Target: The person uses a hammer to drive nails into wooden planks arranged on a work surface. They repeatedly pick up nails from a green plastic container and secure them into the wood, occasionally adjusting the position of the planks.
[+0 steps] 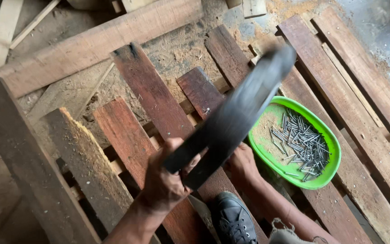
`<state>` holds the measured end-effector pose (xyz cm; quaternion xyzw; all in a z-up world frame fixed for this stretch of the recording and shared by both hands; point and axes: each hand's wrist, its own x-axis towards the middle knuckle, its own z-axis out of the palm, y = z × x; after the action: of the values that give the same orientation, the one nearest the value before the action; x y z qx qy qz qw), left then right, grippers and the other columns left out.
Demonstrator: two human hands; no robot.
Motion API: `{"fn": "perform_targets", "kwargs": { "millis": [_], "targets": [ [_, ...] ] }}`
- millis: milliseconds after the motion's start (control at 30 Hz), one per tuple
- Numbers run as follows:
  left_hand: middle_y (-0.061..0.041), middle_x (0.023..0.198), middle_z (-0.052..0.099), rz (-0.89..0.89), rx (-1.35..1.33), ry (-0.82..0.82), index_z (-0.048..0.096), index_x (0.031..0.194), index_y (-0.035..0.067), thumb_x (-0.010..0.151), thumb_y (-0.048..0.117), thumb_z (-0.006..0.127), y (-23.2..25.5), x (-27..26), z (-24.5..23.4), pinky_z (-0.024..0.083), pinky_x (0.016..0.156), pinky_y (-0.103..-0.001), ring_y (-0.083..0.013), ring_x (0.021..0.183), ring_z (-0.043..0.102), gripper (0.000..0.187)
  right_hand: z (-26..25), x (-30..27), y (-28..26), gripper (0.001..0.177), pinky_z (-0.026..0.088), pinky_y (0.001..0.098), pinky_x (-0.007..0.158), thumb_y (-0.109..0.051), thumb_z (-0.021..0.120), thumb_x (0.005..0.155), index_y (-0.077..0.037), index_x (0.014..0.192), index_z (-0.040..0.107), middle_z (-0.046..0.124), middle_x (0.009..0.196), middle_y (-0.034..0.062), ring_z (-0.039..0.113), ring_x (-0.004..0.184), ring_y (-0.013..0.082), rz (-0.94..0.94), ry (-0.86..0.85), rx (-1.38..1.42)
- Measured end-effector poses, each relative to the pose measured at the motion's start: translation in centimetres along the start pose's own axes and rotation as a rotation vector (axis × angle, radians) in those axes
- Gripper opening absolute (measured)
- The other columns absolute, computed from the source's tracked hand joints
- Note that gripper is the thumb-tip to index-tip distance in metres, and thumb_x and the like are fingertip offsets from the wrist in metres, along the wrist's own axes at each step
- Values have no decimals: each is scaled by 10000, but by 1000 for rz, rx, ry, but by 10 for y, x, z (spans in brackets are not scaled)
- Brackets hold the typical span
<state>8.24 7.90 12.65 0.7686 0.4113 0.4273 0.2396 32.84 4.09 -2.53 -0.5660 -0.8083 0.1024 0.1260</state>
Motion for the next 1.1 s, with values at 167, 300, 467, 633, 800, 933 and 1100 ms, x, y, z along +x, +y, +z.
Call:
{"fn": "perform_targets", "kwargs": {
  "millis": [167,300,467,633,800,933,1100],
  "targets": [
    [89,602,520,-692,350,-581,522,1071,170,1206,475,423,-72,-44,26,388,271,-270,-79,371,406,348,-79,37,-47,422,247,296,428,-475,635,1098,-108,1074,843,358,542,1,325,456,122,1247,323,1174],
    [-203,608,671,-331,307,-175,626,1057,74,1122,497,556,-11,-2,0,558,430,-509,-400,503,736,433,-33,19,-31,341,416,247,421,-364,702,1122,-67,1001,818,622,616,83,527,480,108,1214,547,1162],
    [16,602,455,-201,206,-207,507,1022,109,1148,380,511,-68,-47,26,400,260,-335,-123,375,424,299,-50,36,-26,273,226,299,468,-314,605,1124,-166,912,694,503,688,-55,321,553,52,1139,465,1050],
    [75,589,480,-426,367,-392,554,1052,126,1195,480,404,-43,-16,23,354,275,-273,-83,383,379,410,-53,41,-11,240,522,256,796,-277,669,1114,-107,1130,838,763,979,-35,632,906,63,1069,538,972],
    [-35,607,466,-119,131,-50,521,1001,108,1126,406,492,-63,-50,33,407,332,-413,-205,379,501,325,-29,36,6,239,476,257,729,-297,668,1132,-137,1080,838,721,895,-82,579,828,35,1041,570,860],
    [-188,904,676,-518,541,-465,501,1073,137,1151,529,476,-91,-42,32,522,403,-517,-376,564,701,400,-18,67,23,308,518,279,975,-357,653,1101,-142,1221,839,813,1086,-44,665,1047,62,1011,546,739],
    [-73,508,524,-510,502,-332,568,1216,124,1139,532,441,-60,-35,17,380,298,-439,-266,324,549,435,-17,105,8,272,551,355,901,-321,614,1113,-123,1131,800,805,1056,8,723,1008,157,818,631,606]
  ]
}}
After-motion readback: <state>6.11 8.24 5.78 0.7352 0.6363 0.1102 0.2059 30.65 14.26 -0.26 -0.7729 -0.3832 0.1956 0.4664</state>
